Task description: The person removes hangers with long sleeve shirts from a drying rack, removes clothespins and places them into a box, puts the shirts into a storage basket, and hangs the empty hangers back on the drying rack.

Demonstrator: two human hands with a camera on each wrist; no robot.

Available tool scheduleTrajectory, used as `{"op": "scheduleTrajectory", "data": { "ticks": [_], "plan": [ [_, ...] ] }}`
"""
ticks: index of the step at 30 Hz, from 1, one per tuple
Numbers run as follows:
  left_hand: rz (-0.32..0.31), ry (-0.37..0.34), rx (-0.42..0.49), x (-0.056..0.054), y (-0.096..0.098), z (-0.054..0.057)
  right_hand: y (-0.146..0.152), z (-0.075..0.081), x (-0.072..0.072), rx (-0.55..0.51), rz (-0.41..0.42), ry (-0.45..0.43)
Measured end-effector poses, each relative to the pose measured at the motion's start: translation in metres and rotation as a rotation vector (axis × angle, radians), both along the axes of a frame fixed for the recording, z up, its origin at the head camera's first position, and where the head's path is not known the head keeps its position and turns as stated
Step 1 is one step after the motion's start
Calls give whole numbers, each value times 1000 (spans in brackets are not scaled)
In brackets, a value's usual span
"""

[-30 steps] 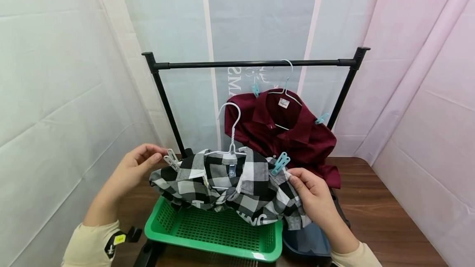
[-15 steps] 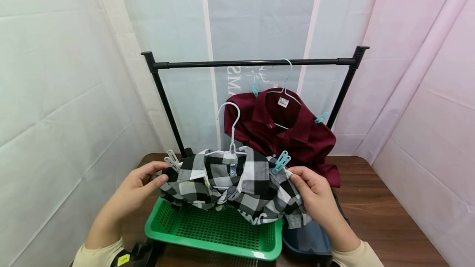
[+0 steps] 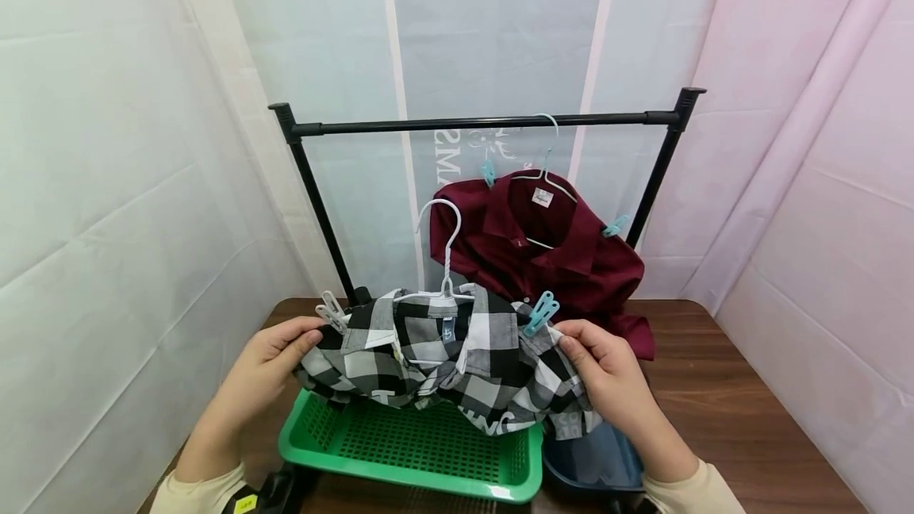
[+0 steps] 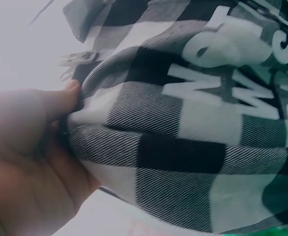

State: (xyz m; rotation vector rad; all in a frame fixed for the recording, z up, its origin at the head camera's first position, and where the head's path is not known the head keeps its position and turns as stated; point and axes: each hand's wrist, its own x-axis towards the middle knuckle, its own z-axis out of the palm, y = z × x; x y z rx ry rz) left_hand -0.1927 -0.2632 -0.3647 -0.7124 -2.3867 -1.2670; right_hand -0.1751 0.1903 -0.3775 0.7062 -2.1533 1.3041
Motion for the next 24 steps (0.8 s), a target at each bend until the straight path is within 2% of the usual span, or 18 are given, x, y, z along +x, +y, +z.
{"op": "scheduleTrajectory", "data": {
  "ticks": [10,16,24],
  "plan": [
    [38,29,113,-4,7,-5,10,7,1,55,36,-74],
    [24,55,134,-4,10,-7,13,10,1,2,65,-97],
    [-10,67,110,-4,13,-8,10,15,8,-81,117,-121]
  ]
}}
